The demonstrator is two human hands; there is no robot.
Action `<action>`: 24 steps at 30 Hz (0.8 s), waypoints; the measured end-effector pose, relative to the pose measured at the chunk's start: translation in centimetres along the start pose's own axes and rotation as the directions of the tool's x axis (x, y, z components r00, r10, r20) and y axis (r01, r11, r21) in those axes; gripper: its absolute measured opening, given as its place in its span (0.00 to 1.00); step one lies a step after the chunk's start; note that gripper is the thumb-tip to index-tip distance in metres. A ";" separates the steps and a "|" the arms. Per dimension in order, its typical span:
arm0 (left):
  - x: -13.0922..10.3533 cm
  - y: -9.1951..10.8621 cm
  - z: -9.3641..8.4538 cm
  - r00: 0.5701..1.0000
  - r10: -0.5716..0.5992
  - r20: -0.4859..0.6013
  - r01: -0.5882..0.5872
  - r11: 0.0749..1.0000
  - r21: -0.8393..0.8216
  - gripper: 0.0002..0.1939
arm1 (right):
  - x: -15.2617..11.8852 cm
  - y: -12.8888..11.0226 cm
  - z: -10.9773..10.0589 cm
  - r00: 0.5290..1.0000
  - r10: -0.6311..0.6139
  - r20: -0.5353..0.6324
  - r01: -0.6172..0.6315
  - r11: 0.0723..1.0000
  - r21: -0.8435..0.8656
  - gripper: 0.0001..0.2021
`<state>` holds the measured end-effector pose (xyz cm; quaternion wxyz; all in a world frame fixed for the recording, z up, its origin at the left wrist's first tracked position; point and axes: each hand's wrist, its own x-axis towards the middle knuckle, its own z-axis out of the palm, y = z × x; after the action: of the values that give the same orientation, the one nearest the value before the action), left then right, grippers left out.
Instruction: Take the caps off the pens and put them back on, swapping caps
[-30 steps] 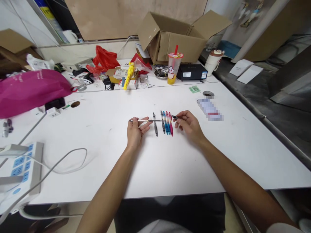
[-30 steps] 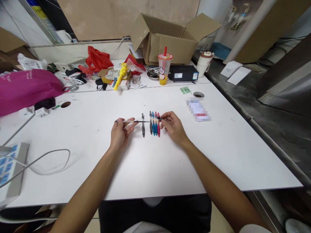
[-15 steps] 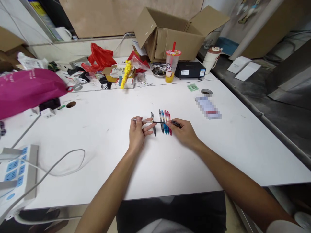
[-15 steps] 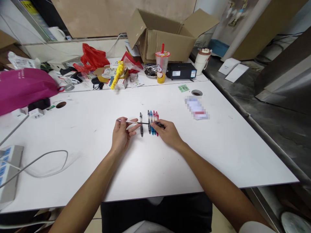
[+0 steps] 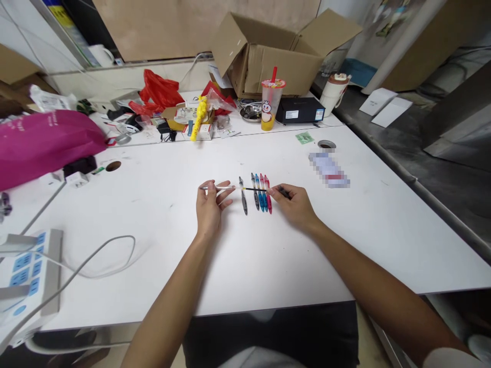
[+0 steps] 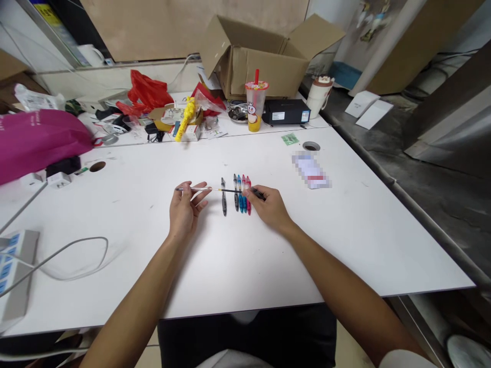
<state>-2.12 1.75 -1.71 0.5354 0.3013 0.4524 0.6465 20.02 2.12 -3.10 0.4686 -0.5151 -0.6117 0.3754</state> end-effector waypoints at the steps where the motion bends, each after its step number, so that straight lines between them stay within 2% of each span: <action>1: 0.1 0.1 -0.1 1.000 0.001 0.003 -0.001 1.000 -0.007 0.17 | 0.0 0.0 -0.1 1.000 0.000 -0.002 0.000 1.000 -0.002 0.19; 7: 0.4 -0.3 -0.3 0.997 0.016 0.070 -0.014 1.000 -0.017 0.21 | -0.1 -0.3 -0.1 1.000 0.019 0.005 -0.019 1.000 0.010 0.19; 12: 0.2 -0.8 -0.1 0.992 -0.022 0.121 0.024 1.000 -0.019 0.23 | -0.1 -0.4 0.2 1.000 0.011 0.010 -0.011 1.000 0.019 0.20; 18: -0.6 -1.6 0.7 0.965 -0.112 0.236 0.113 0.994 0.010 0.20 | -0.5 0.1 0.8 0.993 0.026 0.115 -0.025 1.000 -0.013 0.22; 24: -0.3 -1.1 0.5 0.982 -0.094 0.166 0.104 0.993 -0.048 0.17 | -0.3 0.1 0.1 0.991 -0.043 0.127 0.038 0.999 0.037 0.21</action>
<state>-1.18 1.65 -2.52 0.6103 0.3153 0.4032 0.6046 19.92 1.87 -3.31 0.4451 -0.4692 -0.6441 0.4084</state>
